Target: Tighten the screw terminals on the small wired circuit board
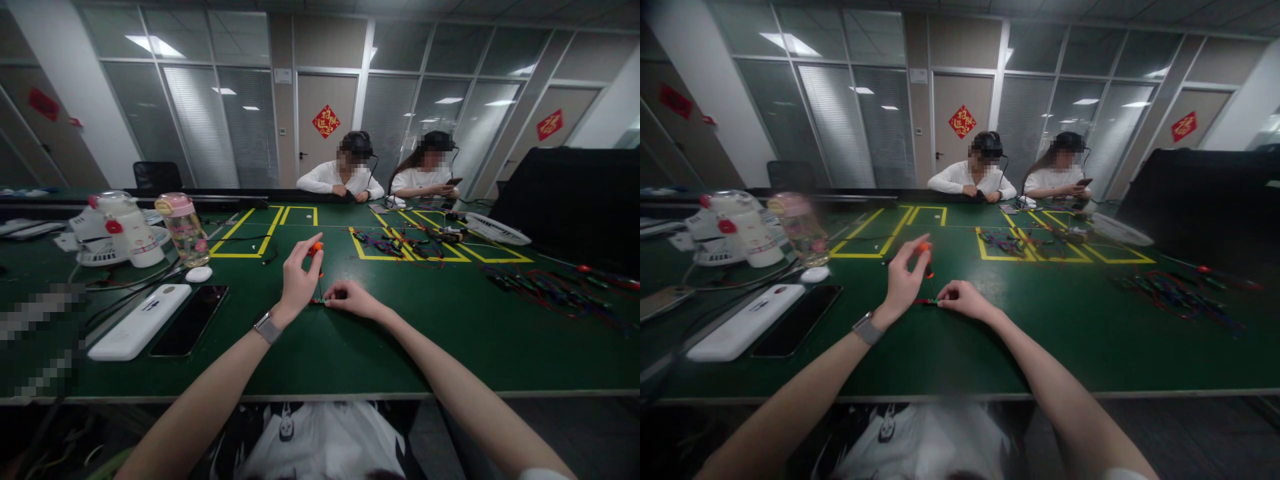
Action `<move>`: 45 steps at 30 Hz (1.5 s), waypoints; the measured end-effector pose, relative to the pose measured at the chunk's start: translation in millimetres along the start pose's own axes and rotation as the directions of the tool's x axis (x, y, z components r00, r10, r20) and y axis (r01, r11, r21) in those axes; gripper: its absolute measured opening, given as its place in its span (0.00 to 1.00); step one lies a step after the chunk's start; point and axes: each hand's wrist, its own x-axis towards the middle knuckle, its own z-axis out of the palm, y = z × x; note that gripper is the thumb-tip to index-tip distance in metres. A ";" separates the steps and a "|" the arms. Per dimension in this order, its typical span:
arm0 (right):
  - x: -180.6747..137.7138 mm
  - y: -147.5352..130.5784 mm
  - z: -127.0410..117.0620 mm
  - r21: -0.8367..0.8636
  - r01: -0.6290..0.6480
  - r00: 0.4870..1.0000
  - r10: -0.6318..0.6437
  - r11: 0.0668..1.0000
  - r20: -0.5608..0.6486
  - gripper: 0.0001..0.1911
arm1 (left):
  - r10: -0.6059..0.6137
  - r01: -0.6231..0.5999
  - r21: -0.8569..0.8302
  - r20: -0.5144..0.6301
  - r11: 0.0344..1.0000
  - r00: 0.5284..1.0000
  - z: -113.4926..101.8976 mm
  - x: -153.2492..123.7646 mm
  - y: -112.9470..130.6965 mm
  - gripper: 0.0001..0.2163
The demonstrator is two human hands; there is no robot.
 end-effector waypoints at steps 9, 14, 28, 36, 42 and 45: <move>0.0 0.7 0.2 -0.008 -0.004 1.000 0.004 1.000 -0.004 0.09 | 0.051 -0.054 0.061 0.050 0.997 0.997 -3.4 0.3 3.0 0.13; 0.4 1.1 -0.1 -0.014 0.009 1.000 -0.009 1.000 -0.003 0.10 | -0.021 0.023 -0.047 0.044 0.999 0.999 -0.8 -0.6 -2.5 0.15; -0.5 -2.0 -0.9 -0.021 0.009 1.000 -0.009 1.000 0.000 0.10 | -0.014 0.017 -0.037 0.073 0.999 0.997 -0.9 -0.3 -2.5 0.17; 0.3 0.5 -0.7 -0.022 0.010 1.000 -0.010 1.000 0.001 0.10 | -0.028 0.037 0.108 -0.079 0.993 0.996 -1.3 1.6 0.1 0.11; -0.5 -0.6 -1.3 -0.029 0.011 1.000 -0.011 1.000 0.003 0.10 | -0.077 0.078 -0.042 0.033 0.996 0.996 -0.6 0.8 -3.7 0.16; -0.4 -0.4 -1.1 -0.037 0.002 1.000 -0.001 0.999 0.002 0.09 | -0.110 0.113 -0.087 0.034 0.990 0.993 0.8 0.0 -5.7 0.16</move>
